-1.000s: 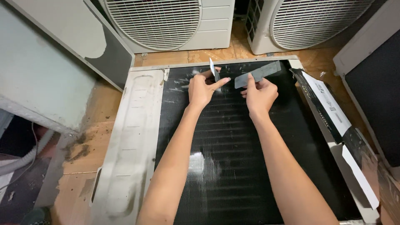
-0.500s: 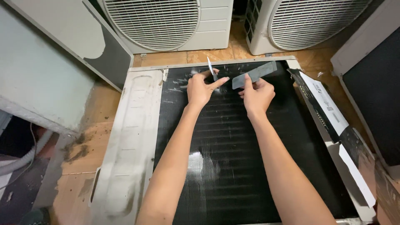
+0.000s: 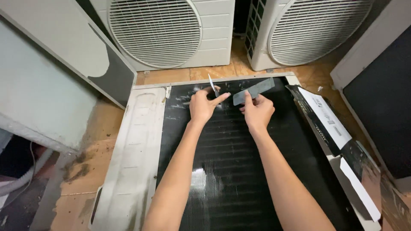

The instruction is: Straighten the fins of an air conditioner unit using a fin comb tool

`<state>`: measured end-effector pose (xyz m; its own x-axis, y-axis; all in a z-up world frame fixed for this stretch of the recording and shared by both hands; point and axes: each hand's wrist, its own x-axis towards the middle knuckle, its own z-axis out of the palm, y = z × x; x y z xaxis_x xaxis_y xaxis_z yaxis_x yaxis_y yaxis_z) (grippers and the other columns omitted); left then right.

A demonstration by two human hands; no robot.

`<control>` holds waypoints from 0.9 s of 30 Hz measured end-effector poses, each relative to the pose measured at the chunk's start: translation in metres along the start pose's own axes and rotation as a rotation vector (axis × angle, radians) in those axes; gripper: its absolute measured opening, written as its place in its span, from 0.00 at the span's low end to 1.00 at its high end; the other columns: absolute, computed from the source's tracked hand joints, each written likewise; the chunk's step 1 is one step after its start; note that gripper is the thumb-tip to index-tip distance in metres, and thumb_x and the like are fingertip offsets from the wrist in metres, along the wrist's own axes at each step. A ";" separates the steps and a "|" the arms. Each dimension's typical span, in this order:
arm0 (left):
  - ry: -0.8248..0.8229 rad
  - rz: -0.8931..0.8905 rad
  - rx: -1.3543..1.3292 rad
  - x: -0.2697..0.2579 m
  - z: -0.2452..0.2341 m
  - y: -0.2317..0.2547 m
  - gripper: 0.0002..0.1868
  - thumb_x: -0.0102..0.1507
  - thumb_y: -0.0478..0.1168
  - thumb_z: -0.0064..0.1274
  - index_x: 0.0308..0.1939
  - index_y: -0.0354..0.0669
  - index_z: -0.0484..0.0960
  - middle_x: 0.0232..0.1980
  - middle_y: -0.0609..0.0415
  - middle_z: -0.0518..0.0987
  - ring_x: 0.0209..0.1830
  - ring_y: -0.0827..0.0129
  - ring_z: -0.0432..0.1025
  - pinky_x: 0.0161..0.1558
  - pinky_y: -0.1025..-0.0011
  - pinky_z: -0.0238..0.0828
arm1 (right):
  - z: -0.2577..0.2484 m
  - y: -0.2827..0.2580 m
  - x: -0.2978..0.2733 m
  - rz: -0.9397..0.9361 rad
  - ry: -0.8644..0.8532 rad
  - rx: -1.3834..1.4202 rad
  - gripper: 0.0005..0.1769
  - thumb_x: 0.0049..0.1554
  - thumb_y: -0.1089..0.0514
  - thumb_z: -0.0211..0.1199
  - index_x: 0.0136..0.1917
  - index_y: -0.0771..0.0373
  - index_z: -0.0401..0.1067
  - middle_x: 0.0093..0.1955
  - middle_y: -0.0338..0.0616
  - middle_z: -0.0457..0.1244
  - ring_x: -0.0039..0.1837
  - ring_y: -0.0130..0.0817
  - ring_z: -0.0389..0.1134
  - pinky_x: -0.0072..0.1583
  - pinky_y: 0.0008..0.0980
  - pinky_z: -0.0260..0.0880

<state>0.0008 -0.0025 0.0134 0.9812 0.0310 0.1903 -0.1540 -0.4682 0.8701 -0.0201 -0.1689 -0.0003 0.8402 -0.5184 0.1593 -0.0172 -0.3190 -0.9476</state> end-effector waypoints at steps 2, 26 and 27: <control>0.014 -0.017 0.048 -0.003 -0.001 0.005 0.28 0.53 0.63 0.67 0.49 0.51 0.87 0.47 0.48 0.87 0.53 0.47 0.79 0.53 0.55 0.76 | 0.001 0.001 0.001 0.006 -0.007 0.001 0.17 0.60 0.52 0.66 0.34 0.63 0.77 0.26 0.47 0.68 0.30 0.34 0.73 0.39 0.29 0.72; 0.052 0.138 -0.070 -0.003 0.006 -0.017 0.29 0.57 0.55 0.69 0.52 0.36 0.85 0.42 0.36 0.85 0.45 0.43 0.81 0.40 0.56 0.78 | -0.002 0.000 -0.003 -0.017 -0.021 0.035 0.17 0.62 0.54 0.65 0.35 0.65 0.77 0.26 0.47 0.68 0.29 0.31 0.72 0.37 0.27 0.71; 0.060 0.147 -0.067 -0.005 0.005 -0.015 0.28 0.58 0.54 0.69 0.52 0.36 0.85 0.42 0.35 0.85 0.44 0.42 0.81 0.39 0.54 0.78 | -0.001 -0.001 -0.003 -0.015 -0.017 0.034 0.16 0.61 0.54 0.65 0.35 0.64 0.77 0.26 0.48 0.68 0.29 0.31 0.72 0.37 0.28 0.71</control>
<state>-0.0009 -0.0002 -0.0024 0.9393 0.0205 0.3426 -0.3044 -0.4115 0.8591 -0.0234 -0.1682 0.0003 0.8493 -0.5000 0.1692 0.0141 -0.2990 -0.9542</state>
